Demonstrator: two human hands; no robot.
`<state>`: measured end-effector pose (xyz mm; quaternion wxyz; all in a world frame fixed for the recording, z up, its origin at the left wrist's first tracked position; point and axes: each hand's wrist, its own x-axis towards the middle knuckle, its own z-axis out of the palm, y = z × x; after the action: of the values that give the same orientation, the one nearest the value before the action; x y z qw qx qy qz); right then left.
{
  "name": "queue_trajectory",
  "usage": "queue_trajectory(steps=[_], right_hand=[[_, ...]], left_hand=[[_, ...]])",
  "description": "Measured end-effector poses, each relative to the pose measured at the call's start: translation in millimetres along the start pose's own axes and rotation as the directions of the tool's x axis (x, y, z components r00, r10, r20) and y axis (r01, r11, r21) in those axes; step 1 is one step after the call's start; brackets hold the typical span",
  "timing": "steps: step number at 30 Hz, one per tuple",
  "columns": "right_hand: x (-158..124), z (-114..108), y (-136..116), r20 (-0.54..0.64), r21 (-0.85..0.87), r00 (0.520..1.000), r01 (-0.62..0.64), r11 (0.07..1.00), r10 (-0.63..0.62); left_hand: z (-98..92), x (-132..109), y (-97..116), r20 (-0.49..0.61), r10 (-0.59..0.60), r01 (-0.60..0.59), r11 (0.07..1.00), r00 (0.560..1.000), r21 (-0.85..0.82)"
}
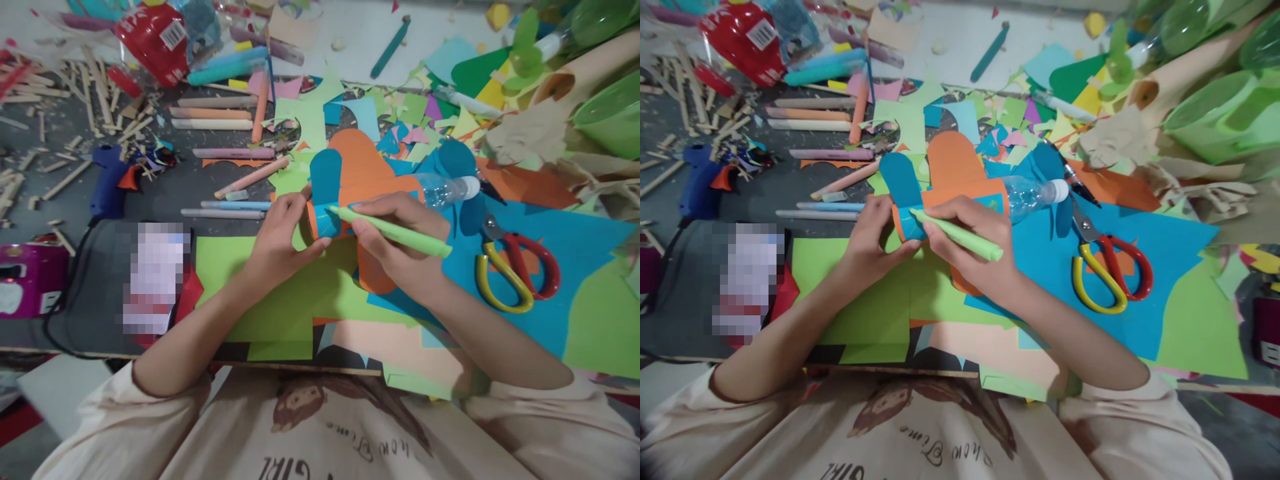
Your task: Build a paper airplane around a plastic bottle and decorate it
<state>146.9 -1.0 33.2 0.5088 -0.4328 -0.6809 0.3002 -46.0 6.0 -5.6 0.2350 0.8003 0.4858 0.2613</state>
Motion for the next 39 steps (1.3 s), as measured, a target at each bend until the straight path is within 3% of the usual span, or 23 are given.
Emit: queue_trajectory(steps=[15, 39], right_hand=[[1.5, -2.0, -0.8, 0.081, -0.023, 0.995, -0.061, 0.998, 0.063], [1.4, -2.4, -3.1, 0.238, -0.042, 0.969, 0.076, 0.996, -0.064]], left_hand=[[1.5, -0.3, -0.3, -0.025, 0.014, -0.014, 1.0, 1.0, 0.02], [1.9, -0.2, -1.1, -0.011, -0.01, 0.01, 1.0, 1.0, -0.015]])
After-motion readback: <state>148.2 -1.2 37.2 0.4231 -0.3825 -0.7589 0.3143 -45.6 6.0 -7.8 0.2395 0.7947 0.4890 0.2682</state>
